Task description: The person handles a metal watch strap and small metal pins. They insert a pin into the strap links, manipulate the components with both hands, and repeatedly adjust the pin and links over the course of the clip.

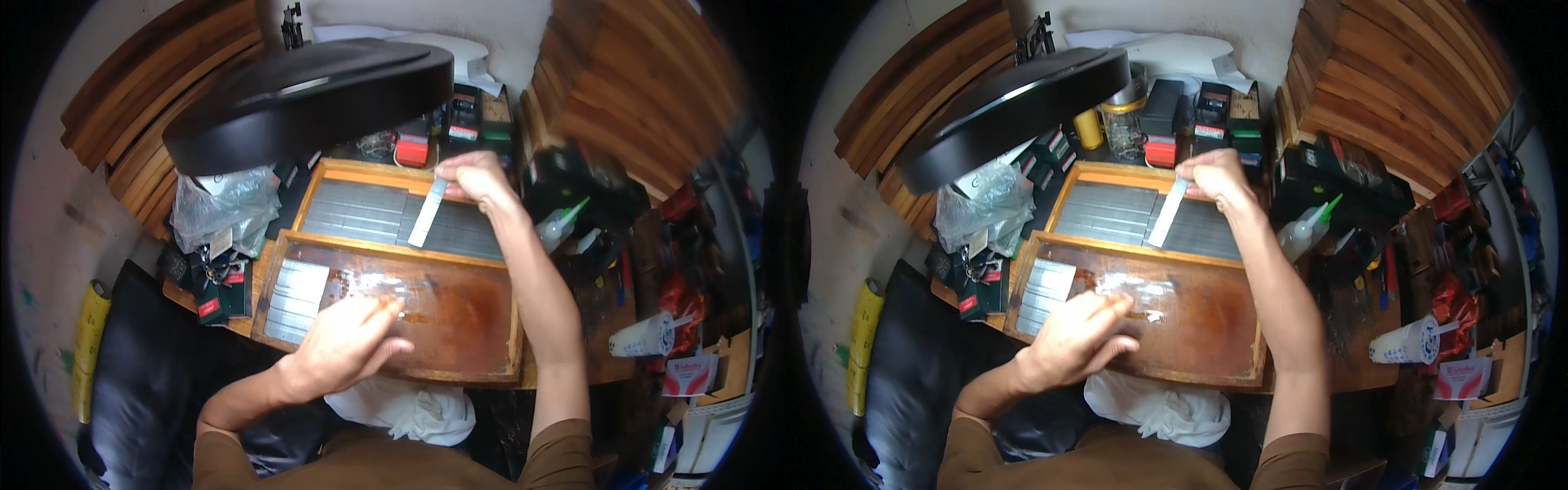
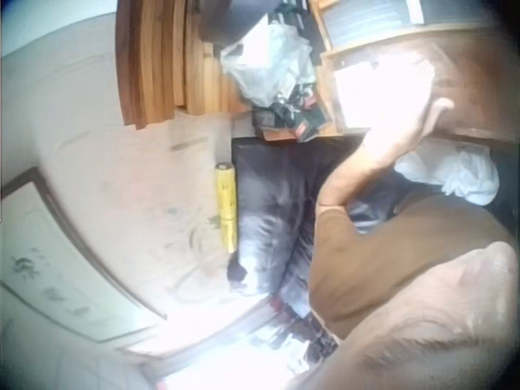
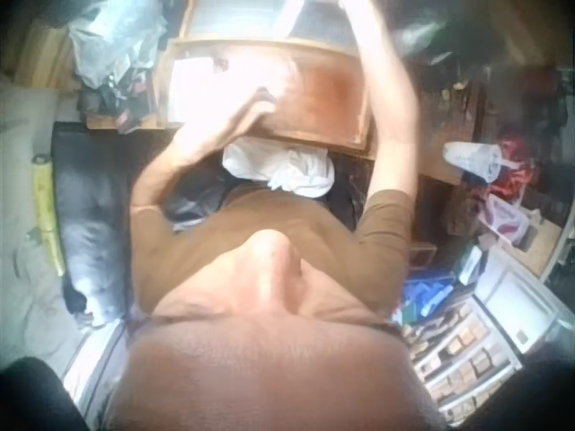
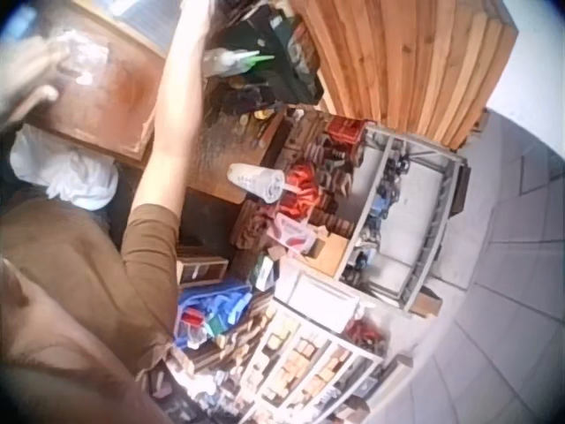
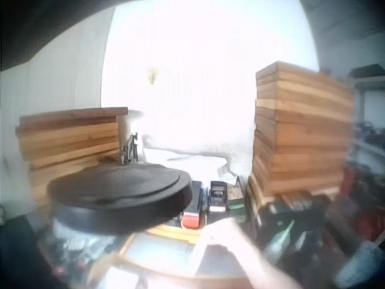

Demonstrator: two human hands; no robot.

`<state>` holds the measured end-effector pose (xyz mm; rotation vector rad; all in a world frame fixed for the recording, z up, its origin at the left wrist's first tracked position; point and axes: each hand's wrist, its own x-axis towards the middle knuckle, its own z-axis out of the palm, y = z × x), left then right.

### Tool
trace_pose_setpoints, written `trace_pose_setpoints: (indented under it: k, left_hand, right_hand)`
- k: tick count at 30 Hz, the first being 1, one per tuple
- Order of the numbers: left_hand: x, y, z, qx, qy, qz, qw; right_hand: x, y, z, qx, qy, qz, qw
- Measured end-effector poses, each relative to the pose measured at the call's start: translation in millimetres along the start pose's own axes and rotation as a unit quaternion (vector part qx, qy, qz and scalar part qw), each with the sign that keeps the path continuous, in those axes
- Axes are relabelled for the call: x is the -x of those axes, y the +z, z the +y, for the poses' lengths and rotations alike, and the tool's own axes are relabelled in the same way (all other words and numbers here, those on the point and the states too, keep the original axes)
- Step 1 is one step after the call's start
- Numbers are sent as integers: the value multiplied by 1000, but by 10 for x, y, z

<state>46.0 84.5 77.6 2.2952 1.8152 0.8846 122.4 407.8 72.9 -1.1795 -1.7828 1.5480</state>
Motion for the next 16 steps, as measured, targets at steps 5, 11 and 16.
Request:
trace_pose_setpoints:
  k: [5, 11, 16]
  left_hand:
    - [-132, 15, -138, -65, 50, -72, 994]
    - [-484, 262, -543, -97, 57, -93, 989]
    - [-791, 573, -928, -59, -10, -140, 988]
  right_hand:
    - [-580, 353, 433, 34, 70, -26, 997]
    - [-823, 545, 685, 34, 59, -93, 993]
    - [-957, 667, 797, 65, 76, -79, 992]
